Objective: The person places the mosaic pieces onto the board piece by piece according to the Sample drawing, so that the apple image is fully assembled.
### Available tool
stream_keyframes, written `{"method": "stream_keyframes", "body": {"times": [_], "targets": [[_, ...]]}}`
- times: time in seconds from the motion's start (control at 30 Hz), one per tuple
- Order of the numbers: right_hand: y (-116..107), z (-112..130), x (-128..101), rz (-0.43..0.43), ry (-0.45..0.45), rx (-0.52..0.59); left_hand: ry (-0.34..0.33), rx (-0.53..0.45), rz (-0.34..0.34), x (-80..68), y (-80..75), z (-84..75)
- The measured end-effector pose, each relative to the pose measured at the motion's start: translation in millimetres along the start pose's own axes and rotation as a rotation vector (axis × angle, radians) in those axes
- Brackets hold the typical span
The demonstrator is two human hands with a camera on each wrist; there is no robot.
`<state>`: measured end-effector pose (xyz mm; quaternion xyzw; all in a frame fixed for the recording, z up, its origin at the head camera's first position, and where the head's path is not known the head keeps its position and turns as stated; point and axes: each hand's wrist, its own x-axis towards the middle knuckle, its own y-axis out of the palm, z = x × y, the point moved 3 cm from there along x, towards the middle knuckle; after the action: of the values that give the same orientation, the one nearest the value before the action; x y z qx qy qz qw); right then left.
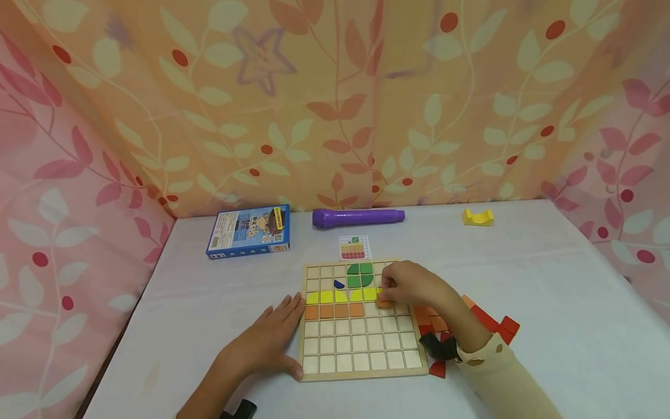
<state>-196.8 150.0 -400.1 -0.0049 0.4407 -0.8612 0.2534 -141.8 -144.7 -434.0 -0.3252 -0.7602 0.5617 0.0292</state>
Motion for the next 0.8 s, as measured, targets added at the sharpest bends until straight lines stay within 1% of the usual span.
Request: {"method": "stream_keyframes", "body": {"times": [0.17,0.23,0.33,0.47,0.63,0.8], "targets": [[18.8,13.5,5.9,-0.044,-0.024,-0.076,0.005,0.0,-0.008,-0.3,0.0,0.4],[24.5,17.0,7.3,-0.054,-0.05,-0.124,0.008,-0.001,-0.01,-0.6,-0.3,0.3],[30.4,20.4,8.5,-0.064,-0.078,-0.161,0.009,-0.003,-0.011,-0.8,-1.0,-0.1],[33.1,22.2,9.2,-0.087,-0.087,-0.187,0.007,-0.009,-0.01,-1.0,-1.7,-0.7],[25.5,18.0,6.3,-0.105,-0.067,-0.238,0.003,-0.007,-0.008,-0.9,-1.5,-0.8],[2.2,0.8,-7.1,-0.047,0.019,-0.273,-0.003,-0.007,0.001,-0.5,0.0,-0.1]]}}
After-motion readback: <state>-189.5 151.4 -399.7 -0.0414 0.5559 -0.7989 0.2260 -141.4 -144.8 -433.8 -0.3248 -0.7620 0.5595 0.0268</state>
